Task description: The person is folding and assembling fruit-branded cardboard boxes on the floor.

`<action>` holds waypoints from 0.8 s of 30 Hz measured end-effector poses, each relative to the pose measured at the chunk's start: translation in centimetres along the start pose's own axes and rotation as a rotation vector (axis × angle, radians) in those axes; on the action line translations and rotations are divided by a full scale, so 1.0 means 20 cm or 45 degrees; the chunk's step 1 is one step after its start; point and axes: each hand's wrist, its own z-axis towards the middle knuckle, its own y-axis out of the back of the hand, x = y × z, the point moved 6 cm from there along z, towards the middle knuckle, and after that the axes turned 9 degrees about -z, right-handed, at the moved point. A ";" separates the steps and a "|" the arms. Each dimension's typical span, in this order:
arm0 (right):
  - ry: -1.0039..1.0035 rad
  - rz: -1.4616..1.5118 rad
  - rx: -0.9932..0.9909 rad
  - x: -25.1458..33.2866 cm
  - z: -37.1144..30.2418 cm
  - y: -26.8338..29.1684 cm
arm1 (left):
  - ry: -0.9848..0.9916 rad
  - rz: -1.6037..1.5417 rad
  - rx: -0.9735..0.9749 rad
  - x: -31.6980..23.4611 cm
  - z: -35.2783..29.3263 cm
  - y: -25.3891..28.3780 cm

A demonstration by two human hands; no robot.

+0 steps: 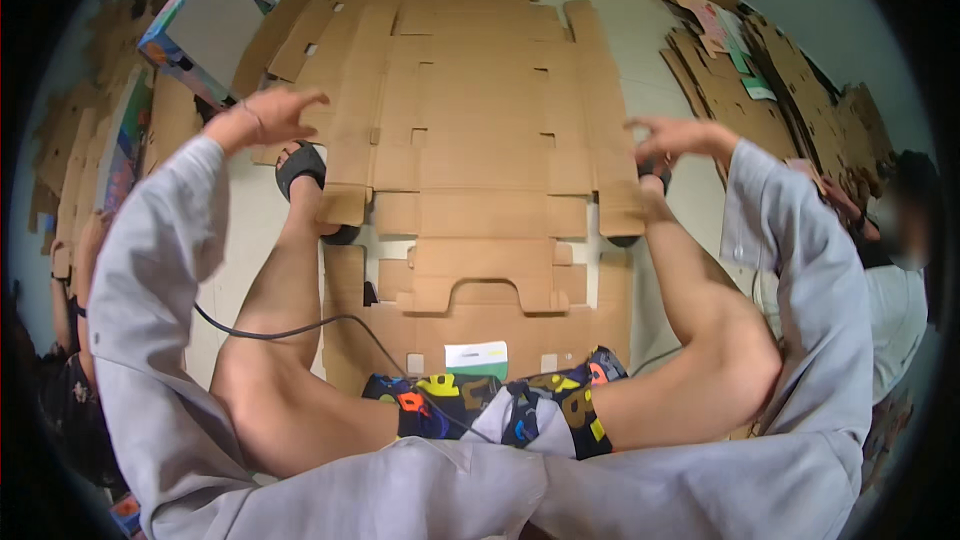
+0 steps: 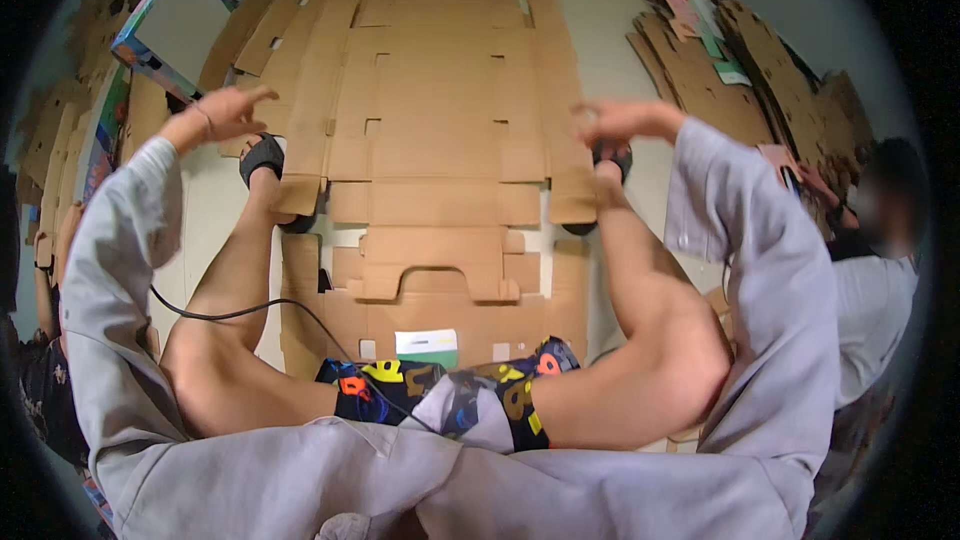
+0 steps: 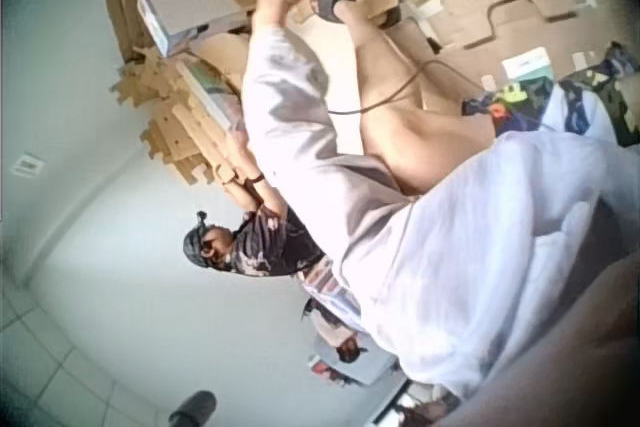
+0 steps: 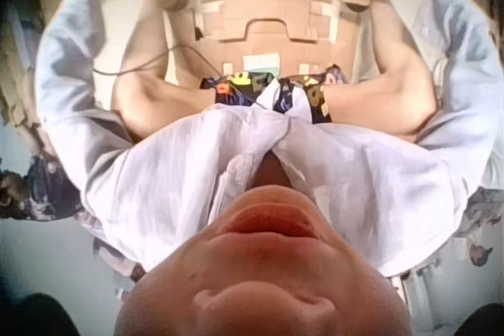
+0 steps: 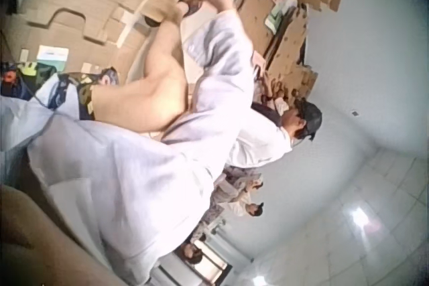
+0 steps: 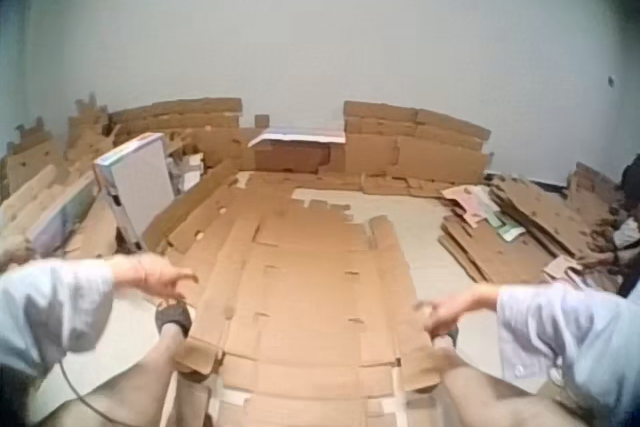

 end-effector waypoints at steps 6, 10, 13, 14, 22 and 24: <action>-0.228 -0.524 -0.612 -0.43 0.37 -0.10 | 0.429 -0.008 0.172 0.32 0.11 -0.74; -0.382 0.202 -0.554 -0.56 0.51 -0.14 | 0.531 -0.694 -0.177 0.50 0.22 -0.80; -0.350 0.229 -0.751 -0.51 0.52 -0.11 | 0.628 -0.763 -0.258 0.51 0.32 -0.79; -0.340 0.347 -0.805 -0.49 0.51 -0.11 | 0.699 -0.866 -0.298 0.51 0.34 -0.78; 0.079 1.463 -0.450 -0.15 0.52 -0.31 | 0.384 -1.832 -0.106 0.00 0.46 -0.64; -0.135 0.935 -0.238 -0.11 0.57 -0.42 | 0.214 -1.313 0.000 -0.18 0.50 -0.62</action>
